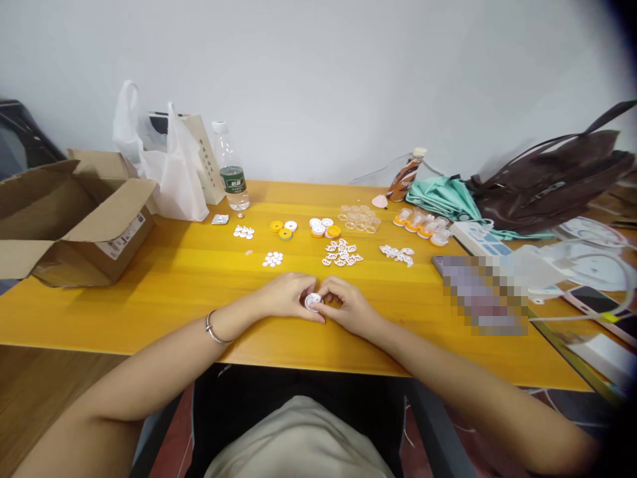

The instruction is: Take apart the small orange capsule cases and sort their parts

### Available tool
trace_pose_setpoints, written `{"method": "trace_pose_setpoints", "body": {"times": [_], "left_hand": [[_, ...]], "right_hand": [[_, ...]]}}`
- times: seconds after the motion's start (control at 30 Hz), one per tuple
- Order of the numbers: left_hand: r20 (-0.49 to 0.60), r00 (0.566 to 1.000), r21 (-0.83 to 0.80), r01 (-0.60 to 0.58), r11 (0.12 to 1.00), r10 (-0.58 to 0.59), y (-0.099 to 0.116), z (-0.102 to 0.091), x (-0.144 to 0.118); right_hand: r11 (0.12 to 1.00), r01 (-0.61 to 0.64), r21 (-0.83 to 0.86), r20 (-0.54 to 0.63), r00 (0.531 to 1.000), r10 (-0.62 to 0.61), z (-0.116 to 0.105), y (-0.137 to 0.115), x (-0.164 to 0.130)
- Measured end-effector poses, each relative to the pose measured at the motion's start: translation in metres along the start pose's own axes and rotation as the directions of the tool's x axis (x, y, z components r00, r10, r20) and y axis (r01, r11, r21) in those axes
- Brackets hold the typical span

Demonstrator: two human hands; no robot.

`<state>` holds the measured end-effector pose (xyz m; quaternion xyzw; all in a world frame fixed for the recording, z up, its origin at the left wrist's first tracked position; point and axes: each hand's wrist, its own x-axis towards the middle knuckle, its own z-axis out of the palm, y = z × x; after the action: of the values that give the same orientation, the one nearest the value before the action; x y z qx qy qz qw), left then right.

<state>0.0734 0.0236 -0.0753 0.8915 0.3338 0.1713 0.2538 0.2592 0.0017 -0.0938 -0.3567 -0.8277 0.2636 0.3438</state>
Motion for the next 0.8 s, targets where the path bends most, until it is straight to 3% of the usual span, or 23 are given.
{"method": "trace_pose_setpoints", "body": {"times": [0.1,0.23,0.4,0.63,0.8], "left_hand": [[-0.029,1.0,0.015,0.011,1.0,-0.01,0.0,0.003,0.0],[-0.034,0.999,0.057,0.022,0.998,-0.02,0.002,0.004,0.002],[-0.018,1.0,0.091,-0.001,0.996,0.003,0.003,0.003,0.002],[-0.02,1.0,0.078,0.008,0.997,-0.007,-0.001,0.0,-0.001],[-0.05,0.998,0.013,0.037,0.999,-0.036,-0.001,-0.011,-0.004]], "right_hand": [[0.999,0.052,-0.013,-0.005,0.999,-0.052,0.0,-0.002,-0.002],[0.998,0.059,-0.01,-0.153,0.986,-0.059,0.0,-0.007,-0.003],[0.989,-0.018,0.149,-0.103,0.994,0.034,0.0,-0.01,-0.003],[0.78,-0.173,0.601,-0.077,0.959,0.272,-0.019,-0.024,0.018],[0.716,-0.165,0.678,-0.005,0.973,0.23,-0.034,-0.037,0.039]]}}
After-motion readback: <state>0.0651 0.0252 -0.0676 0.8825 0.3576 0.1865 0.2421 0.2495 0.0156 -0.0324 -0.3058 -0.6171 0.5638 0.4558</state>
